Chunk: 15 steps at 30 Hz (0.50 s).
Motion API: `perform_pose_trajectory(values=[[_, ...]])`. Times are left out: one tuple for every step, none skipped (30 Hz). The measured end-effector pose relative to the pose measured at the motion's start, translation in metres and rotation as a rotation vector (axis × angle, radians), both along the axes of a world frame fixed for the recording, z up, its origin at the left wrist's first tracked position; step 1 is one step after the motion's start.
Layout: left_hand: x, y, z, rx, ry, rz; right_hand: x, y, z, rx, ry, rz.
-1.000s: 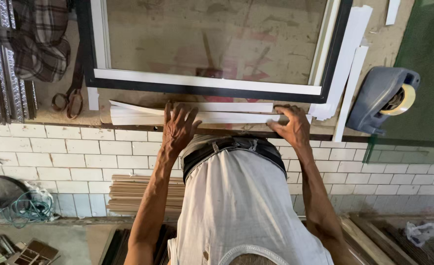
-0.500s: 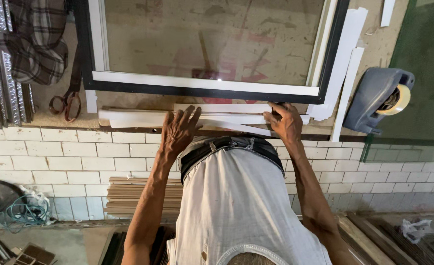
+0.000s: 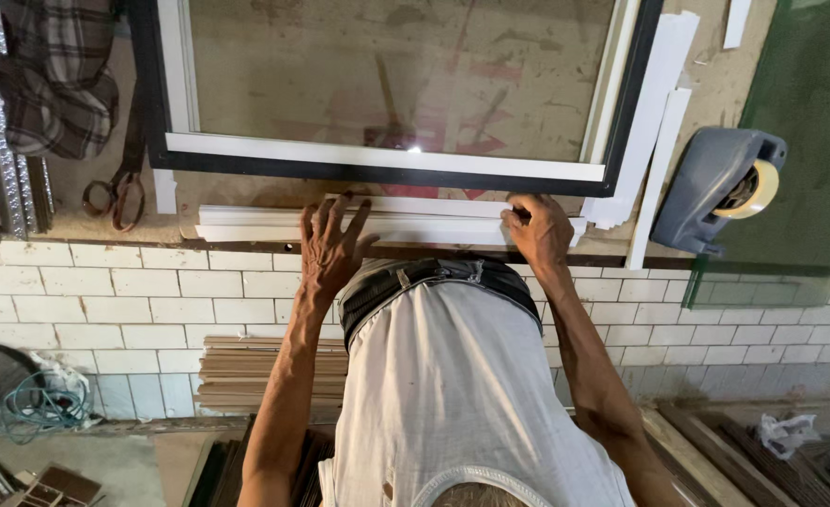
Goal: The person assembles a picture frame by cutting white strips with scissors and taping them around the edges of a glass pane set in a black frame. They repeatedly measure, cut, and apply tape to secure the strips along each side of the frame.
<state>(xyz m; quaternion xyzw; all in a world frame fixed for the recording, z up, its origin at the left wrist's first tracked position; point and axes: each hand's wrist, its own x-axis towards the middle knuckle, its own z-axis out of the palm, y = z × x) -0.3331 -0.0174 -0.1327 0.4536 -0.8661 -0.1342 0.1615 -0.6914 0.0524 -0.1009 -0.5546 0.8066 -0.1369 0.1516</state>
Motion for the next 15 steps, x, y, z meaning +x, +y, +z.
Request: perform_pose_trajectory(values=[[0.000,0.000,-0.001,0.012,-0.005,0.003,0.000,0.000,0.000,0.004,-0.002,-0.003],[0.000,0.001,-0.001,0.023,-0.011,0.006,0.001,0.000,0.000,0.007,-0.005,-0.004],[-0.001,0.001,-0.001,0.032,-0.017,0.009,0.000,0.000,-0.001,0.007,-0.008,-0.007],[-0.001,0.001,-0.001,0.041,-0.014,0.014,-0.001,-0.001,-0.001,0.018,-0.010,-0.002],[-0.002,0.002,0.000,0.054,-0.013,0.020,-0.002,-0.001,-0.002,0.032,-0.012,0.003],[-0.003,0.002,0.001,0.065,-0.011,0.021,-0.003,-0.001,-0.003,0.046,-0.013,0.005],[-0.003,0.002,0.002,0.063,-0.003,0.020,-0.004,-0.001,-0.004,0.056,-0.005,0.002],[-0.004,0.002,0.004,0.060,0.007,0.023,-0.005,-0.001,-0.004,0.066,0.004,0.003],[-0.004,0.002,0.005,0.060,0.016,0.026,-0.005,0.000,-0.005,0.079,0.013,0.005],[-0.004,0.001,0.007,0.058,0.020,0.022,-0.005,0.002,-0.004,0.027,-0.002,0.001],[-0.004,0.001,0.009,0.055,0.022,0.022,-0.004,0.004,-0.003,-0.024,-0.020,0.002],[-0.004,0.001,0.010,0.054,0.024,0.024,-0.003,0.006,-0.001,-0.074,-0.038,0.005],[-0.004,0.001,0.012,0.039,0.034,0.030,-0.002,0.008,0.001,-0.089,-0.060,0.017],[-0.004,0.001,0.015,0.027,0.043,0.031,-0.002,0.011,0.004,-0.102,-0.083,0.025],[-0.006,0.001,0.017,0.014,0.054,0.031,-0.002,0.013,0.008,-0.115,-0.103,0.033]])
